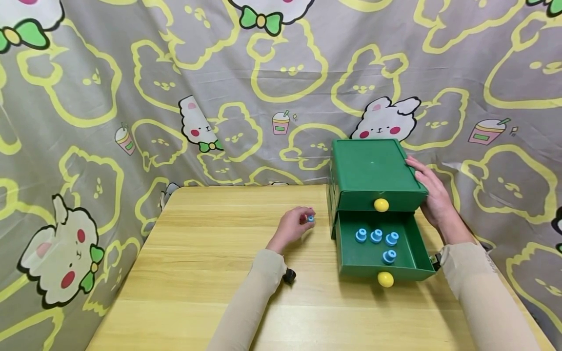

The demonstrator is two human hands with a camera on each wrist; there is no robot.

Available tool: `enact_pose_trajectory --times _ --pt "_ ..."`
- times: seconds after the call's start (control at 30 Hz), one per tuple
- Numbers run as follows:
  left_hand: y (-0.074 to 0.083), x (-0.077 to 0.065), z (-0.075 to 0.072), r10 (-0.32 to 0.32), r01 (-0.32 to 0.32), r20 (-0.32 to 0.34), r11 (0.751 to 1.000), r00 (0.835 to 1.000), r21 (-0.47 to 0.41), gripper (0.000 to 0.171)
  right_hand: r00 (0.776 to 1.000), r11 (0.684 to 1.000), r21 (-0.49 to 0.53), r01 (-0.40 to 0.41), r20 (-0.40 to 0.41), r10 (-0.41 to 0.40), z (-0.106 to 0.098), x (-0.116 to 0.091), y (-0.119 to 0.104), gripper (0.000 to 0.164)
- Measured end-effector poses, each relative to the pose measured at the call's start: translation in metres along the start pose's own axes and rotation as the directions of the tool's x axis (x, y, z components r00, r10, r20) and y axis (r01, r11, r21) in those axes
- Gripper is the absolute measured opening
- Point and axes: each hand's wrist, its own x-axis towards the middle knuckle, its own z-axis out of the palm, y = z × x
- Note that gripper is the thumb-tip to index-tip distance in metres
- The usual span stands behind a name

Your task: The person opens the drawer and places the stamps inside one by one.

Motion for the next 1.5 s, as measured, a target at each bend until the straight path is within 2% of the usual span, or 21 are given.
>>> enact_pose_trajectory --times 0.17,0.37,0.7,1.13,1.33,1.5 --pt "-0.001 0.001 0.003 -0.039 0.038 0.019 0.998 0.999 0.044 0.028 1.0 1.0 0.003 0.004 0.002 -0.004 0.0 0.001 0.001 0.049" --pt "-0.003 0.003 0.006 -0.033 0.031 0.027 0.996 0.999 0.079 0.023 1.0 1.0 0.007 0.009 0.003 -0.009 0.0 0.001 0.002 0.048" --pt "-0.003 0.001 0.005 -0.032 0.031 0.022 0.998 0.999 0.053 0.021 1.0 1.0 0.001 0.01 0.008 -0.01 0.001 0.002 0.002 0.049" --pt "0.008 -0.005 -0.003 0.057 -0.057 0.009 0.998 0.998 0.006 0.017 1.0 1.0 -0.001 0.009 0.01 -0.009 0.0 0.002 0.002 0.049" --pt "0.021 -0.011 -0.006 0.111 -0.111 -0.015 0.994 0.994 0.012 0.02 1.0 1.0 0.003 0.008 0.008 -0.008 0.0 0.002 0.002 0.049" --pt "0.035 -0.017 -0.01 0.17 -0.171 -0.038 0.985 0.985 -0.021 0.025 1.0 1.0 0.012 0.011 0.003 -0.011 0.0 0.001 0.001 0.049"
